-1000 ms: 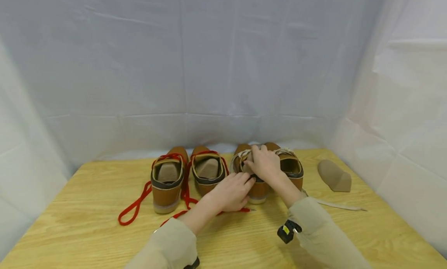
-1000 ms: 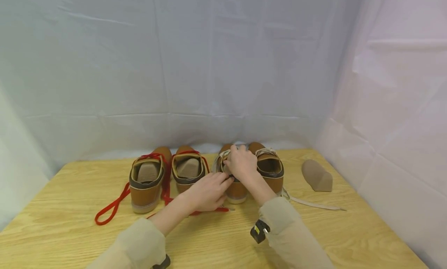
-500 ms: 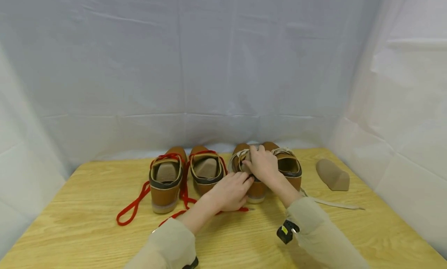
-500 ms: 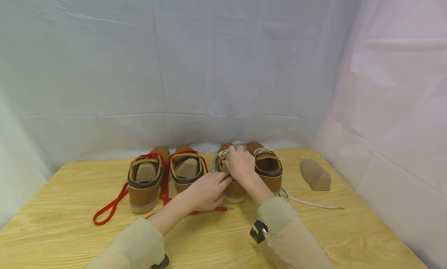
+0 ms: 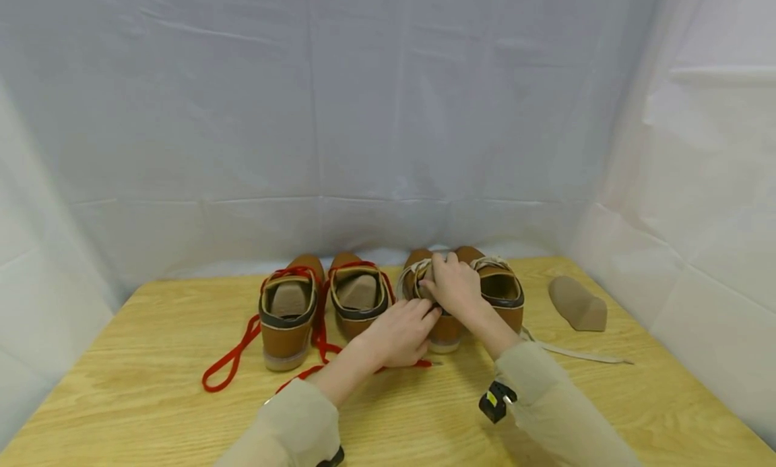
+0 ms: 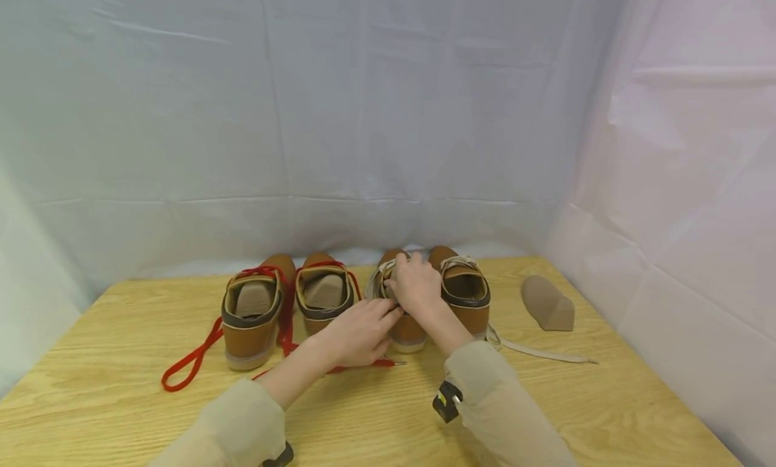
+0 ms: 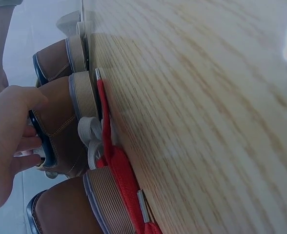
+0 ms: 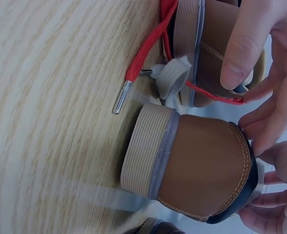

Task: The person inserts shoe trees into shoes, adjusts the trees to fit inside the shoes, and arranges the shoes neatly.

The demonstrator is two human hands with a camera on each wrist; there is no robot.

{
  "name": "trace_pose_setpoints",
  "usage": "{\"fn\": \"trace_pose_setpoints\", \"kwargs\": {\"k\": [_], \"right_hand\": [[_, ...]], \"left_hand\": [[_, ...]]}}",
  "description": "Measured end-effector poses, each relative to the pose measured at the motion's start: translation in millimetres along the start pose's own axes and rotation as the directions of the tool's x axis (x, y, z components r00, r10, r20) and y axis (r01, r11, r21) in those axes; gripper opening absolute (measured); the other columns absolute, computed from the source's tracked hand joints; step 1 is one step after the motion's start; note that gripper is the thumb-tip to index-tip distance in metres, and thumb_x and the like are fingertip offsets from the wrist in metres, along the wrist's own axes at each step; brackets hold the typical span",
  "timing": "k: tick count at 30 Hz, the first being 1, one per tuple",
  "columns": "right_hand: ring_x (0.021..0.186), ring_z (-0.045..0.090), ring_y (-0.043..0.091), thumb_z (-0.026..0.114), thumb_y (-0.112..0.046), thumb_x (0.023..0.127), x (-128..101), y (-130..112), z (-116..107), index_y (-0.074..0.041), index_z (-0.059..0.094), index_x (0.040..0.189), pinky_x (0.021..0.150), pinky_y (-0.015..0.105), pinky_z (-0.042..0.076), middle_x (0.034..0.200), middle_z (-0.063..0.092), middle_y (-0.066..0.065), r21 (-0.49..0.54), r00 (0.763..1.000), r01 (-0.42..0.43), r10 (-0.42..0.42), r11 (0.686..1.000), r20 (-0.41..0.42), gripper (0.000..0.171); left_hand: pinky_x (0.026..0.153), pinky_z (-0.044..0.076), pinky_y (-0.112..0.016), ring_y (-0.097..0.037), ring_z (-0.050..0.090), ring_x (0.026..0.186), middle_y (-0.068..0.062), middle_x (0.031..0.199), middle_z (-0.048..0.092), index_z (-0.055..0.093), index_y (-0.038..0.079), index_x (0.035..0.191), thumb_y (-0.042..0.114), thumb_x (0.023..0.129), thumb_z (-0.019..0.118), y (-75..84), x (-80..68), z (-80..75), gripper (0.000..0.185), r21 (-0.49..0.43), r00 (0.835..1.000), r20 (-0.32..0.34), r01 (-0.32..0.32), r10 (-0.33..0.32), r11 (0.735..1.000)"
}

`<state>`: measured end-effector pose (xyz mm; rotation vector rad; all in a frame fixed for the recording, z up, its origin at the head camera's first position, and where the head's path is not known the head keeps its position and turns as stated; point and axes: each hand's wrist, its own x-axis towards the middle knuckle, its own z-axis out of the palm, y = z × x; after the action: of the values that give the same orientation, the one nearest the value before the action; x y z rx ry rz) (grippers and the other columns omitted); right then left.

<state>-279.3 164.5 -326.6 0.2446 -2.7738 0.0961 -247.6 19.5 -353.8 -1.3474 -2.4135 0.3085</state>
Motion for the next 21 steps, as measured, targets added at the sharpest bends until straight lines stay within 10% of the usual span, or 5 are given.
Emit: {"fn": "trace_pose_setpoints", "kwargs": {"k": [10, 21], "right_hand": [[0.056, 0.052, 0.025, 0.067, -0.037, 0.084, 1.0, 0.8, 3.8, -0.007, 0.048, 0.088, 0.045, 0.034, 0.044, 0.081, 0.049, 0.012, 0.017, 1.0, 0.021, -0.021, 1.0, -0.01, 0.035], [0.074, 0.058, 0.027, 0.069, -0.032, 0.084, 4.9, 15.3, -14.9, -0.008, 0.053, 0.124, 0.058, 0.037, 0.049, 0.109, 0.054, 0.017, 0.045, 0.977, 0.129, -0.135, 0.991, 0.168, 0.05]], "left_hand": [[0.082, 0.046, -0.033, -0.021, 0.053, 0.105, -0.009, 0.124, 0.049, 0.047, 0.005, 0.134, 0.03, 0.09, 0.055, -1.9, -1.6, 3.1, 0.051, -0.008, 1.0, -0.024, -0.008, 0.008, 1.0], [0.087, 0.045, -0.034, -0.022, 0.051, 0.111, -0.01, 0.128, 0.048, 0.045, 0.005, 0.135, 0.032, 0.091, 0.054, -2.8, -1.8, 0.5, 0.053, -0.011, 1.0, 0.002, 0.0, 0.0, 1.0]]}}
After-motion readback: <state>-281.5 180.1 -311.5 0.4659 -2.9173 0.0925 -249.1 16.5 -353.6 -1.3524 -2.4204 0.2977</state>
